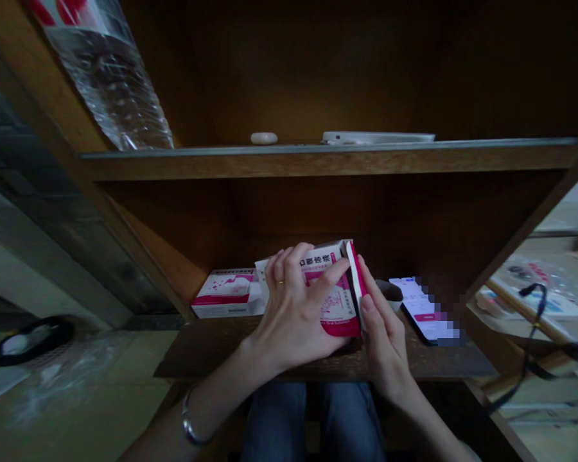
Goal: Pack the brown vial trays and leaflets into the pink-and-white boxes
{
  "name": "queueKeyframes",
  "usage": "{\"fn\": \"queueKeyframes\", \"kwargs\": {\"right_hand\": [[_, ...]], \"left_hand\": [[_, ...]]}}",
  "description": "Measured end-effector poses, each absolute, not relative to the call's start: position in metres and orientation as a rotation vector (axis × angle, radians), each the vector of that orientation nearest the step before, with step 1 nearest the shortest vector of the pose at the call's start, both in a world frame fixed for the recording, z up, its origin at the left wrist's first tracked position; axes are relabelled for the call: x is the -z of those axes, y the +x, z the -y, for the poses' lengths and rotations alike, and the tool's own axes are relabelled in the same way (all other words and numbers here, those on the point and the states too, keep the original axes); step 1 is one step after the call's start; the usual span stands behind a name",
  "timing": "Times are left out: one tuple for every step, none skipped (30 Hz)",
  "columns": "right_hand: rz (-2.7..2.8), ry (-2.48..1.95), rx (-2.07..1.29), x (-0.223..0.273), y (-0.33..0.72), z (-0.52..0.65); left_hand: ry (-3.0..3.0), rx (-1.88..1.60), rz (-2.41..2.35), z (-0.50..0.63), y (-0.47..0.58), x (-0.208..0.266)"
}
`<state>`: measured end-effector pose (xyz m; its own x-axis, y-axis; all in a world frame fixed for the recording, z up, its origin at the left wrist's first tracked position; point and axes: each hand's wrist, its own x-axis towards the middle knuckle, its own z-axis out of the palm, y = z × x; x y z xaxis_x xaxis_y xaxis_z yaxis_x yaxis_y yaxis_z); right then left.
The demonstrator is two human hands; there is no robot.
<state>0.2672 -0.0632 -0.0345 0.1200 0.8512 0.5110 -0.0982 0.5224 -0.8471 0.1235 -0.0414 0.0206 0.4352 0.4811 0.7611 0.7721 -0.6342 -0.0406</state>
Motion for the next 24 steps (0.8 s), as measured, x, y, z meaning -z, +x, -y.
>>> {"fn": "queueKeyframes", "kwargs": {"right_hand": [[1.258,-0.760,-0.803,0.035,0.266,0.064],[1.248,-0.764,-0.794,0.034,0.264,0.065],[1.237,-0.770,-0.775,0.034,0.263,0.065],[1.234,-0.775,-0.753,0.034,0.262,0.065],[1.240,-0.781,-0.733,0.033,0.262,0.065],[1.252,-0.788,-0.719,0.033,0.262,0.065],[1.271,-0.796,-0.714,0.033,0.262,0.065],[1.295,-0.804,-0.719,0.033,0.263,0.066],[1.320,-0.814,-0.731,0.033,0.264,0.066],[1.347,-0.829,-0.747,0.033,0.265,0.067],[1.380,-0.845,-0.761,0.033,0.266,0.068],[1.417,-0.858,-0.765,0.033,0.267,0.069],[1.453,-0.871,-0.761,0.033,0.267,0.070],[1.484,-0.881,-0.752,0.033,0.267,0.070],[1.505,-0.887,-0.742,0.032,0.267,0.069],[1.513,-0.893,-0.729,0.032,0.267,0.067],[1.509,-0.904,-0.716,0.032,0.267,0.064],[1.498,-0.918,-0.702,0.032,0.267,0.061],[1.489,-0.931,-0.686,0.032,0.267,0.057],[1.485,-0.941,-0.668,0.031,0.266,0.054],[1.488,-0.946,-0.652,0.031,0.266,0.050],[1.499,-0.947,-0.643,0.030,0.266,0.047],[1.510,-0.944,-0.639,0.029,0.266,0.044],[1.513,-0.940,-0.639,0.027,0.266,0.041]], "left_hand": [[-2.308,1.053,1.047,0.042,0.124,-0.020],[-2.308,1.068,1.032,0.042,0.125,-0.020],[-2.309,1.077,1.024,0.042,0.125,-0.019],[-2.310,1.080,1.026,0.043,0.125,-0.019],[-2.315,1.074,1.035,0.043,0.126,-0.019],[-2.320,1.062,1.049,0.044,0.126,-0.020],[-2.324,1.045,1.067,0.044,0.126,-0.020],[-2.328,1.031,1.083,0.044,0.126,-0.021],[-2.331,1.021,1.095,0.045,0.126,-0.021],[-2.335,1.016,1.100,0.045,0.126,-0.022],[-2.339,1.012,1.101,0.044,0.126,-0.023],[-2.344,1.007,1.100,0.044,0.126,-0.024],[-2.353,0.999,1.099,0.043,0.126,-0.024],[-2.365,0.990,1.098,0.041,0.125,-0.025],[-2.381,0.979,1.098,0.038,0.125,-0.026],[-2.400,0.967,1.099,0.035,0.124,-0.027],[-2.422,0.954,1.099,0.032,0.123,-0.027],[-2.444,0.937,1.097,0.029,0.122,-0.028],[-2.465,0.917,1.097,0.025,0.122,-0.028],[-2.480,0.900,1.098,0.021,0.121,-0.028],[-2.490,0.887,1.103,0.018,0.120,-0.028],[-2.495,0.878,1.109,0.015,0.120,-0.029],[-2.498,0.873,1.117,0.012,0.120,-0.029],[-2.499,0.875,1.123,0.009,0.121,-0.030]]}}
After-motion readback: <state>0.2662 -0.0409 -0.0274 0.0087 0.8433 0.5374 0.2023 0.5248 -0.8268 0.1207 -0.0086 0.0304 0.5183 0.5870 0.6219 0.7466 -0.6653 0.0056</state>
